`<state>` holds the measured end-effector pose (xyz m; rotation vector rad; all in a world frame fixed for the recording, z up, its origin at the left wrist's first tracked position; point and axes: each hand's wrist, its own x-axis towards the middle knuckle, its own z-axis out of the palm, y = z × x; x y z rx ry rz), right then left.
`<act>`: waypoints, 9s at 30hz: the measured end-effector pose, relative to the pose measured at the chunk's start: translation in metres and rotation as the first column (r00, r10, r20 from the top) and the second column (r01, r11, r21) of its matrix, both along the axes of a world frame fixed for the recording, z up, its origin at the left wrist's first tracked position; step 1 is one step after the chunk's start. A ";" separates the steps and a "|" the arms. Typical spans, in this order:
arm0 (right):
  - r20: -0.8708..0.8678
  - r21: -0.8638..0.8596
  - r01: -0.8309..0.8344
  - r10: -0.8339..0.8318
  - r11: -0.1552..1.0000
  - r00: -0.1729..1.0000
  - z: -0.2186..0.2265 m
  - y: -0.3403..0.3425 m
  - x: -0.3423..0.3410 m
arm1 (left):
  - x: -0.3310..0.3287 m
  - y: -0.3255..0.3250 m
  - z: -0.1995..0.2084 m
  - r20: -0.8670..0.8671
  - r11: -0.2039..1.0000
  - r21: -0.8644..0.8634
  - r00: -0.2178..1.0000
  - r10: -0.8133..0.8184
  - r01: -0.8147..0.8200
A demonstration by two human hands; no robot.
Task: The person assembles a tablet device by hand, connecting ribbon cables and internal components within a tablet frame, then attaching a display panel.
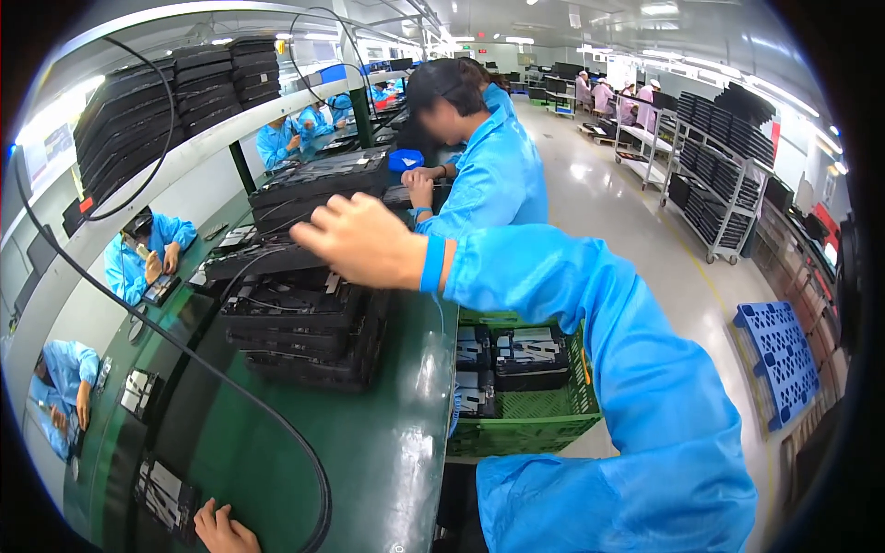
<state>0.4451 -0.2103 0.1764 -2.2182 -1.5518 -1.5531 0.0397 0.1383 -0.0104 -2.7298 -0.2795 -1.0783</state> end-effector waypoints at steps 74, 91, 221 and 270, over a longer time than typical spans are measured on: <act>-0.876 0.380 -0.759 0.470 0.529 -0.111 -0.181 0.146 -0.199 | -0.042 -0.094 0.035 -0.220 0.491 -0.871 0.881 -0.418 0.015; -0.950 0.281 -0.879 0.239 0.384 -0.200 -0.157 0.137 -0.199 | -0.051 -0.112 0.029 -0.129 0.516 -0.855 0.943 -0.306 0.051; -0.831 0.235 -0.822 -0.332 0.519 -0.447 -0.162 0.116 -0.122 | 0.031 -0.187 0.038 -0.264 0.823 -0.563 0.926 -0.270 0.079; -0.939 0.339 -0.923 0.013 0.183 -0.343 -0.151 0.125 -0.206 | -0.092 -0.151 0.004 0.487 0.598 -0.711 0.872 0.040 0.370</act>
